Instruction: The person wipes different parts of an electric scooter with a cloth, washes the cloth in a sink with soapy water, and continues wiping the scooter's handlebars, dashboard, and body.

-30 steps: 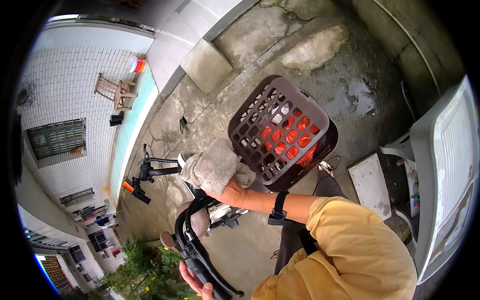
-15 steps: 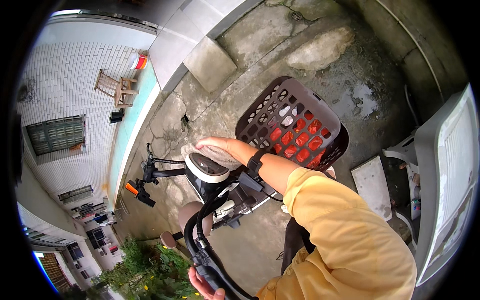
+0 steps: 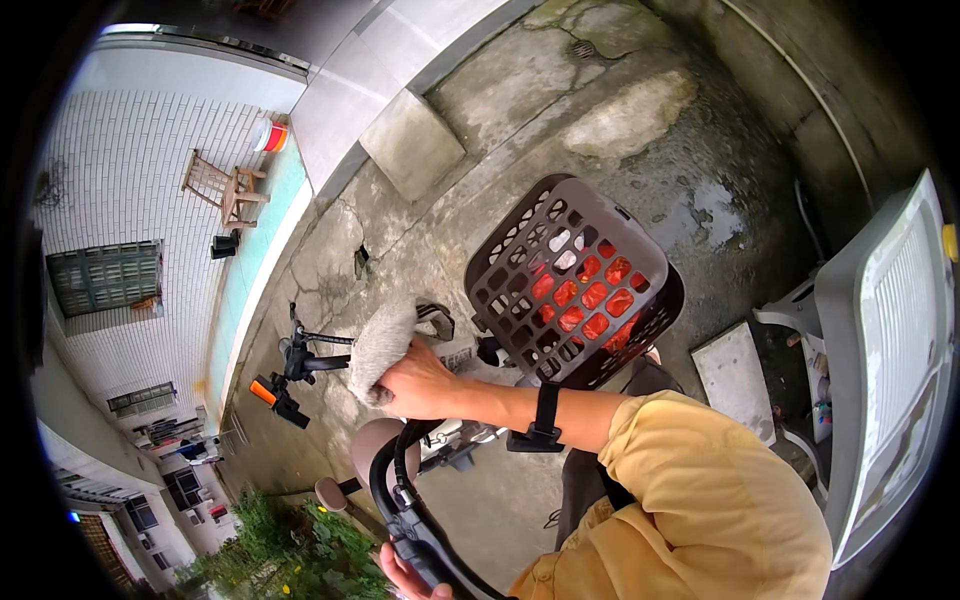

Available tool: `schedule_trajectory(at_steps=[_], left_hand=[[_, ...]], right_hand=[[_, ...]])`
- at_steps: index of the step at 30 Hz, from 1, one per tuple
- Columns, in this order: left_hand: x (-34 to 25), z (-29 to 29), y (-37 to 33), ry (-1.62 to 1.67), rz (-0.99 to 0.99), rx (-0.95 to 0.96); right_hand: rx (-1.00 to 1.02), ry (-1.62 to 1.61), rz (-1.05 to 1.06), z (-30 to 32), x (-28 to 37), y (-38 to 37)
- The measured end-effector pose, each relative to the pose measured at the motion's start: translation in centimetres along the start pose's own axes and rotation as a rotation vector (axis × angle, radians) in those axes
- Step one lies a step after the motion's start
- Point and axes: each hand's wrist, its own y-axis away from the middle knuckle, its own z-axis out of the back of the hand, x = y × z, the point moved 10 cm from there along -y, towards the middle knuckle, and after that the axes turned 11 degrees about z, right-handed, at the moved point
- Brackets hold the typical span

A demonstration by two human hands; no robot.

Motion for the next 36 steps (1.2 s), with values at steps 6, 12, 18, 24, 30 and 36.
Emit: schedule_trajectory(at_steps=[6, 12, 18, 24, 30, 36], left_hand=[[-0.9, -0.4, 0.0, 0.003, 0.007, -0.007], [0.0, -0.9, -0.8, 0.093, -0.038, 0.04], [-1.9, -1.2, -0.3, 0.077, -0.056, 0.127], [0.4, 0.1, -0.8, 0.142, -0.18, 0.101], [4.3, 5.4, -1.3, 0.073, -0.086, -0.038], [9.3, 10.9, -0.3, -0.098, -0.011, 0.009]], right_hand=[[0.571, -0.636, -0.704, -5.9, -11.2, -2.7], [0.025, -0.986, -0.973, -5.0, -16.4, 6.9], [-0.215, -0.968, -0.976, 5.7, -11.2, 11.3], [-0.585, -1.638, -0.678, 14.9, -2.1, 14.5], [-0.354, -0.91, -0.9, 5.5, -5.3, 20.8], [-0.124, -0.453, -1.113, -6.8, -11.8, 24.6]])
